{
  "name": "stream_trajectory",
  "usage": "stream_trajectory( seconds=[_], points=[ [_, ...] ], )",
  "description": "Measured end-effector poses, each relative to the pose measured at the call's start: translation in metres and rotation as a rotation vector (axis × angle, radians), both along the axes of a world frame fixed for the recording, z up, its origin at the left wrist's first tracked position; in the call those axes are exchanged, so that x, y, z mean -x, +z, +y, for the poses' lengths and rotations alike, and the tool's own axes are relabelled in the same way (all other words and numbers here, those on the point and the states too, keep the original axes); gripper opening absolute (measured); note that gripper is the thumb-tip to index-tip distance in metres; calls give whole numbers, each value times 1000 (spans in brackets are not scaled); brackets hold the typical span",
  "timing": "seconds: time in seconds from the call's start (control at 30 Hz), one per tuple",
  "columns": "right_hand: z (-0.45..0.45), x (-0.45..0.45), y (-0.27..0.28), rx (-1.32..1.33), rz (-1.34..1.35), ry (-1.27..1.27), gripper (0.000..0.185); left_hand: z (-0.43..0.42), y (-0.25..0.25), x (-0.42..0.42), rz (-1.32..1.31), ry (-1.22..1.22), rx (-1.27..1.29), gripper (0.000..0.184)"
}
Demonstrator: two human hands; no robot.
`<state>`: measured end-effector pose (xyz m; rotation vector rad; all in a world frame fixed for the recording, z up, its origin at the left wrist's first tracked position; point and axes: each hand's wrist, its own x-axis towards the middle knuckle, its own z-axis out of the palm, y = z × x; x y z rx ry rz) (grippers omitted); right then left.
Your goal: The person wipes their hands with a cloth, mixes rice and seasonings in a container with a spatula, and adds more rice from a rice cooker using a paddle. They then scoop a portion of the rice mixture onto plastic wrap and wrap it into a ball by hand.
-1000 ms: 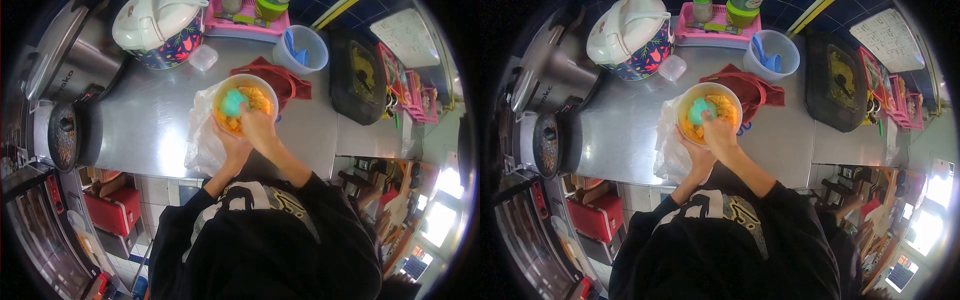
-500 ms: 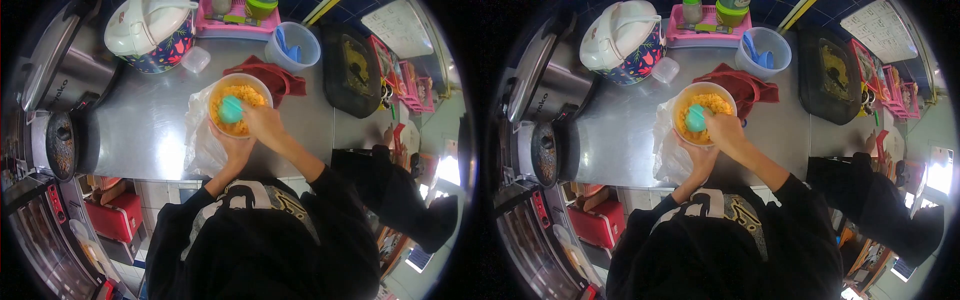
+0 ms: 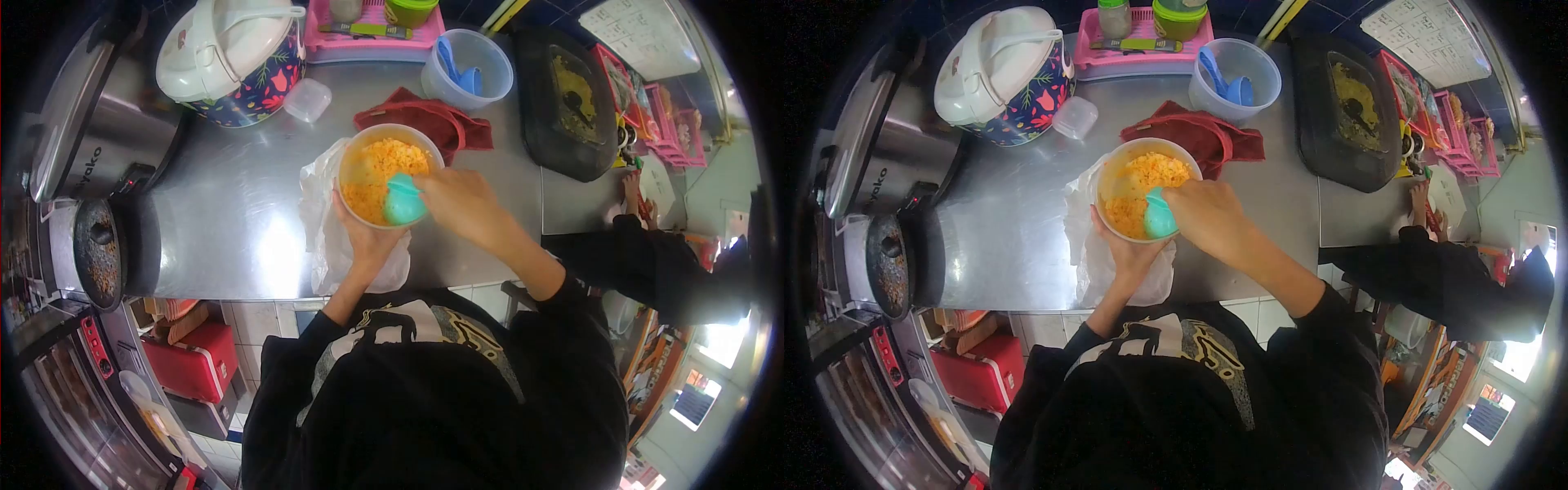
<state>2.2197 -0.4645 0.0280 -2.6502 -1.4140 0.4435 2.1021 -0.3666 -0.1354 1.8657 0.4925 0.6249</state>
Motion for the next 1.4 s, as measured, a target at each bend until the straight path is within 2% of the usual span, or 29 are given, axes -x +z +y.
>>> stream_trajectory(
  seconds=[0.07,0.17,0.23,0.27,0.3,0.33,0.37,0.4,0.43,0.47,0.53,0.6,0.63,0.7,0.73,0.8,0.9,0.97,1.03,1.07,1.13,1.23,1.3,1.37,1.4],
  points=[
    [8,12,-25,-18,-18,-8,17,-5,-3,0,22,-6,-55,141],
    [28,21,-57,-64,-29,-55,20,-20,-6,4,-35,80,5,138],
    [26,20,-57,-89,-24,-96,22,-26,-1,4,-181,42,312,135],
    [23,22,-42,-106,4,-202,22,-26,-2,11,-189,46,307,135],
    [20,26,-28,-120,41,-307,22,-28,-4,26,-148,25,194,133],
    [21,28,-10,-121,45,-301,22,-27,-5,34,-106,3,83,131],
    [22,30,9,-125,28,-419,23,-20,-2,33,-102,4,82,131],
    [22,32,17,-126,12,-540,24,-11,4,28,-93,32,12,130],
    [25,30,0,-122,19,-546,24,-5,9,25,-82,57,-56,130],
    [32,26,-30,-86,31,-509,24,-2,9,20,-77,52,-55,130],
    [37,25,-65,-55,40,-470,24,3,9,7,-46,-76,115,130],
    [42,24,-70,-126,-16,-217,24,7,6,-5,-70,-48,117,129],
    [35,22,-68,-129,-14,-226,24,7,5,-6,-86,-30,123,128],
    [18,7,-32,-58,257,-134,25,7,12,-7,-72,-32,53,127],
    [10,0,-18,-54,257,-131,25,6,15,-6,-50,-20,-11,125],
    [2,-8,-1,-17,210,-159,21,5,14,-6,-90,-4,33,123],
    [17,-11,-14,-95,137,-290,22,5,26,-11,-149,-1,84,118],
    [39,-8,-58,-102,92,-250,21,5,27,-12,-166,-16,92,116],
    [44,-5,-70,-112,51,-207,20,5,18,-10,-170,53,106,111],
    [40,-3,-65,-118,59,-114,20,7,14,-10,-169,56,105,111],
    [26,-1,-45,-119,72,-35,20,10,9,-6,-17,-57,12,129],
    [12,-11,6,-97,160,-14,17,11,14,-10,-23,-61,27,128],
    [7,-5,28,-22,55,16,16,12,18,-11,-36,-60,57,129],
    [6,-1,2,21,59,15,17,10,21,-13,-55,-66,83,129],
    [5,2,-12,65,61,11,17,8,22,-13,-112,2,69,113]
  ],
)
